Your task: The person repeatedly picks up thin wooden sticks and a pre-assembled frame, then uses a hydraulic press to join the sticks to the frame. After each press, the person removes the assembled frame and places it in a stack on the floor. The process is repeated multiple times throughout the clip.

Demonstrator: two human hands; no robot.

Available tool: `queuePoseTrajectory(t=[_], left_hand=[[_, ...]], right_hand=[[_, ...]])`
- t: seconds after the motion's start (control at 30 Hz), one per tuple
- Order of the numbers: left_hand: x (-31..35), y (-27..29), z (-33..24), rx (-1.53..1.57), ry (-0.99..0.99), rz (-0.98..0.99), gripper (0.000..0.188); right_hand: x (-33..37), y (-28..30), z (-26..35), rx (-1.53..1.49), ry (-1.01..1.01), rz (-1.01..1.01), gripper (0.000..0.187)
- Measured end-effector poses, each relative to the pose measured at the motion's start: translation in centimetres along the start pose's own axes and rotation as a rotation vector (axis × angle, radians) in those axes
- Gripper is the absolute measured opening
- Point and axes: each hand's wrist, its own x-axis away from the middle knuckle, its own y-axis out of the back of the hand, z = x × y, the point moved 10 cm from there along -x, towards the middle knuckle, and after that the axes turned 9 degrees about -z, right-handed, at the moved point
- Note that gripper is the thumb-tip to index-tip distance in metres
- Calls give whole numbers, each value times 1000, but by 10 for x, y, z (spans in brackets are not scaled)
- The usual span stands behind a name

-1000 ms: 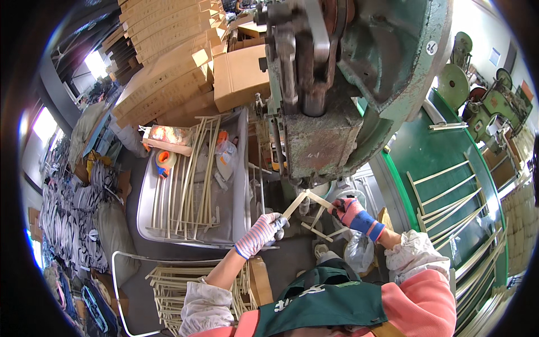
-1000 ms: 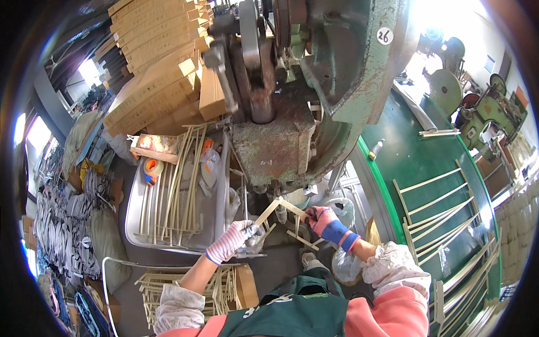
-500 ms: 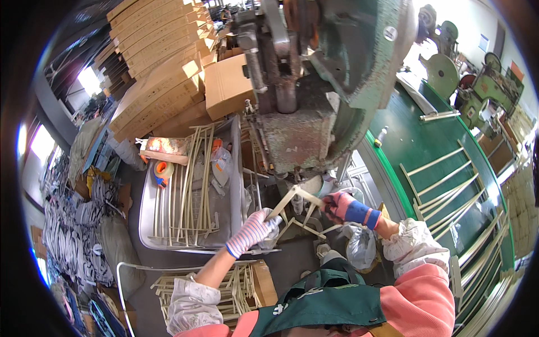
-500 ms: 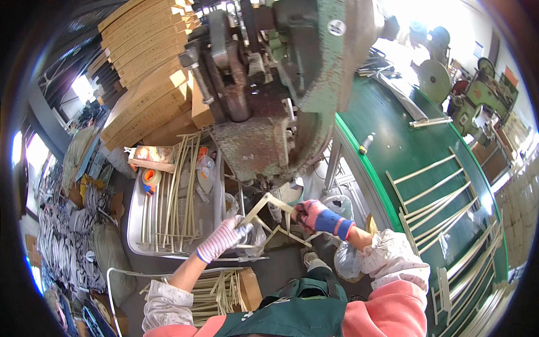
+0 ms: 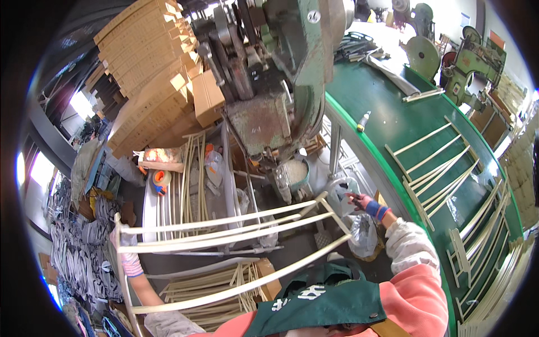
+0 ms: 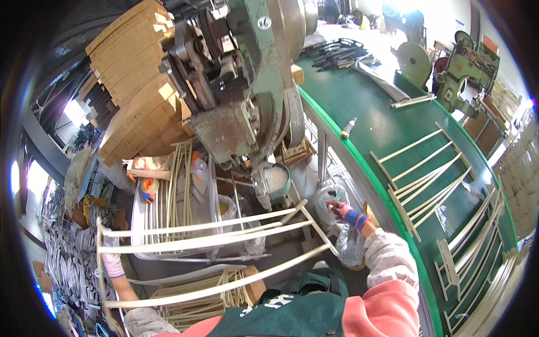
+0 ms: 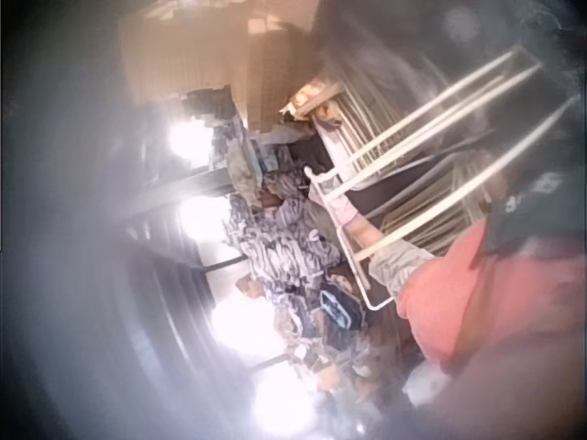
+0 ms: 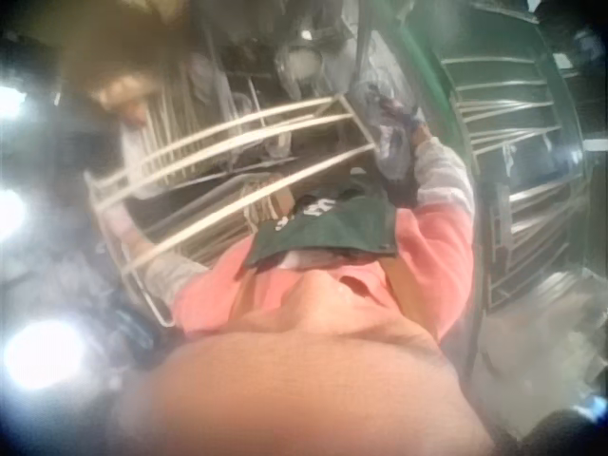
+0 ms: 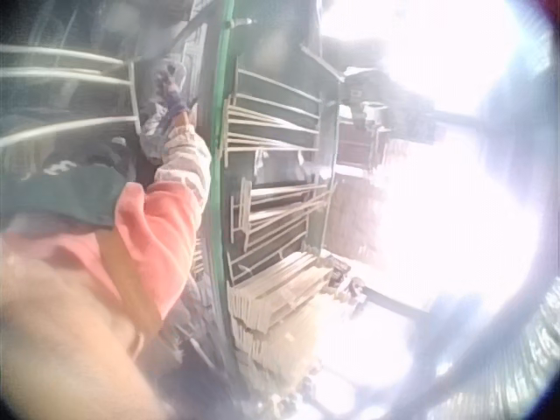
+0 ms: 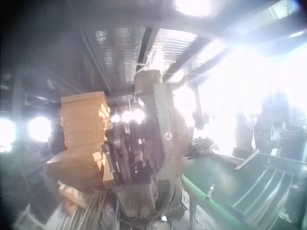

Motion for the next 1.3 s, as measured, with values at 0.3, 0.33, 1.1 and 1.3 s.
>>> queuePoseTrajectory(t=[0.3,0.33,1.1,1.3], left_hand=[[190,29,169,39,758,-191,15],[231,10,177,-181,878,-22,10],[294,-370,-3,490,1043,438,20],[279,-404,29,305,997,312,23]], right_hand=[[99,-15,117,-1003,366,237,20],[111,18,115,-735,315,-214,16],[123,-142,221,-14,96,343,27],[80,-158,213,-345,48,271,31]])
